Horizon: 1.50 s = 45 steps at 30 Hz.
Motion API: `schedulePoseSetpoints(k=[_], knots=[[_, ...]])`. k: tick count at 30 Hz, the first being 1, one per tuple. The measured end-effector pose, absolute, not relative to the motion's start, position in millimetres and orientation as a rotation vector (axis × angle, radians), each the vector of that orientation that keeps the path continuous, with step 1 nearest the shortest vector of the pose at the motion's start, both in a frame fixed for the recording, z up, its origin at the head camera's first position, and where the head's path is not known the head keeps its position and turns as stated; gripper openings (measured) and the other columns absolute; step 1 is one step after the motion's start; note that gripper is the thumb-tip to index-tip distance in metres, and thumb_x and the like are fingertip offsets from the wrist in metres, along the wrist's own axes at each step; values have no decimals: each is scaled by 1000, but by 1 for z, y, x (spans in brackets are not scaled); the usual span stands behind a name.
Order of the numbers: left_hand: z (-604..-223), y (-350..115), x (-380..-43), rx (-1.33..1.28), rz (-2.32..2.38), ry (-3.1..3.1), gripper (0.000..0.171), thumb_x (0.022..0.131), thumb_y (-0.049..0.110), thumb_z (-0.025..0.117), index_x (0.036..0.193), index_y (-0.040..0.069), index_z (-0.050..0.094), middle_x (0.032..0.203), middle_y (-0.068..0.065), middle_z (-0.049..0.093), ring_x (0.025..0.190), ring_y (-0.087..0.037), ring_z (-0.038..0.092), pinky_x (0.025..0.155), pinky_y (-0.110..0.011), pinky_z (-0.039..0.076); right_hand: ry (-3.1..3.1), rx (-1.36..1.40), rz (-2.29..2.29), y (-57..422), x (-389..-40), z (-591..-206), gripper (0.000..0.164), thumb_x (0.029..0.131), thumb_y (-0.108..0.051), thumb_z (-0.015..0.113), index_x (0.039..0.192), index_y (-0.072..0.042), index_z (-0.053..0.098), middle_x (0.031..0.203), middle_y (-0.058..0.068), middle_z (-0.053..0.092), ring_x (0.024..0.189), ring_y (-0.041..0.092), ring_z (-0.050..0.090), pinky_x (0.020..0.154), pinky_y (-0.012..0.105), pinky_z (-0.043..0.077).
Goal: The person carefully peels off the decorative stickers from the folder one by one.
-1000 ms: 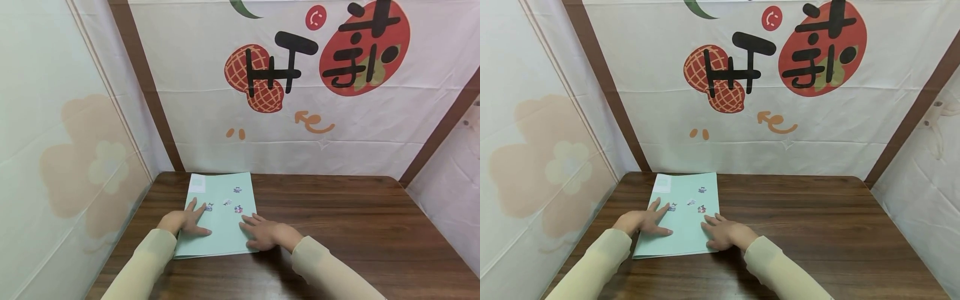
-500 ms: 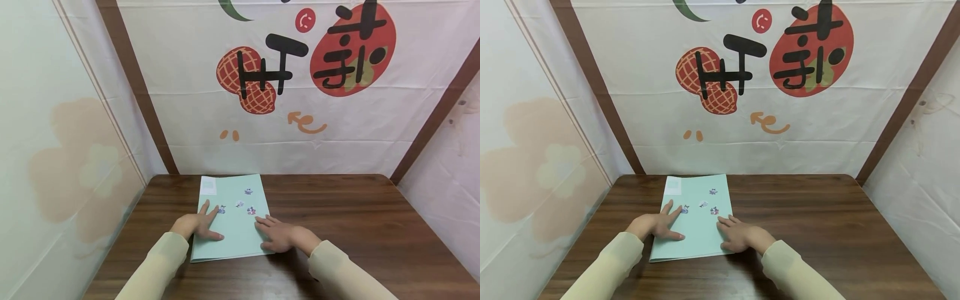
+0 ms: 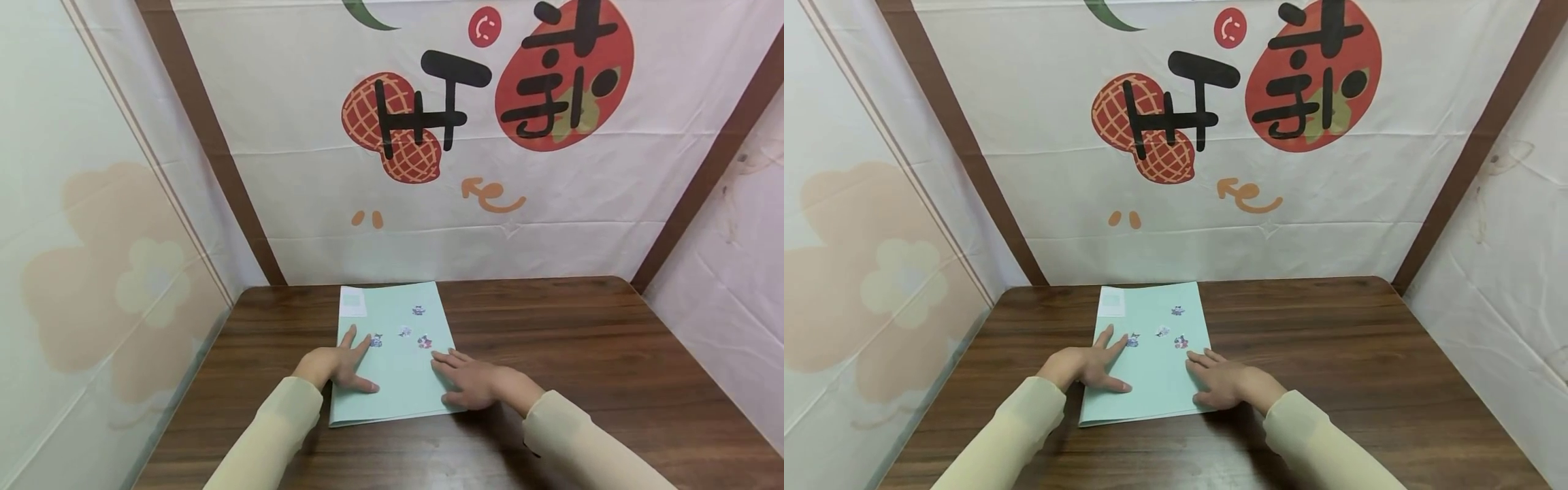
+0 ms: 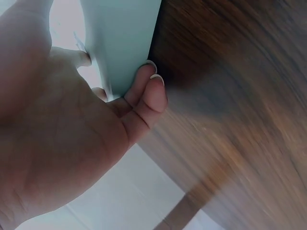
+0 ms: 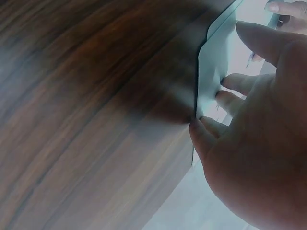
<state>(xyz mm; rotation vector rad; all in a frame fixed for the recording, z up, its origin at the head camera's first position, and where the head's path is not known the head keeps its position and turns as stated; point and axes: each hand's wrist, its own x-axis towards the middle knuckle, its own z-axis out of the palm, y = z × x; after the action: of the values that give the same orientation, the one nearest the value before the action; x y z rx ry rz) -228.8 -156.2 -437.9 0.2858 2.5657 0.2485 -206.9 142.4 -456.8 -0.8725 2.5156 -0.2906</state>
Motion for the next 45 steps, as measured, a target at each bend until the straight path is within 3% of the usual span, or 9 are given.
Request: schedulePoseSetpoints(k=[20, 38, 45], knots=[[-444, -117, -237, 350, 248, 2554, 110, 85, 60, 77, 166, 17, 16, 171, -20, -5, 153, -44, 21, 115, -58, 35, 2502, -850, -395, 188, -206, -459, 71, 104, -34, 60, 161, -5, 30, 170, 9, 19, 156, 39, 14, 120, 58, 27], [-443, -90, -228, 388, 152, 2573, 109, 85, 62, 75, 166, 18, 16, 171, -18, -3, 141, -43, 44, 112, -52, 42, 2478, -836, -493, 213, -194, -461, 73, 104, -38, 59, 161, -3, 29, 170, 13, 18, 155, 44, 12, 118, 63, 25], [-442, -78, -224, 399, 161, 2597, 109, 84, 63, 75, 166, 18, 18, 171, -18, -2, 143, -45, 42, 112, -52, 42, 2485, -825, -496, 224, -188, -458, 73, 104, -38, 59, 161, -3, 29, 170, 12, 18, 156, 43, 10, 118, 63, 25]])
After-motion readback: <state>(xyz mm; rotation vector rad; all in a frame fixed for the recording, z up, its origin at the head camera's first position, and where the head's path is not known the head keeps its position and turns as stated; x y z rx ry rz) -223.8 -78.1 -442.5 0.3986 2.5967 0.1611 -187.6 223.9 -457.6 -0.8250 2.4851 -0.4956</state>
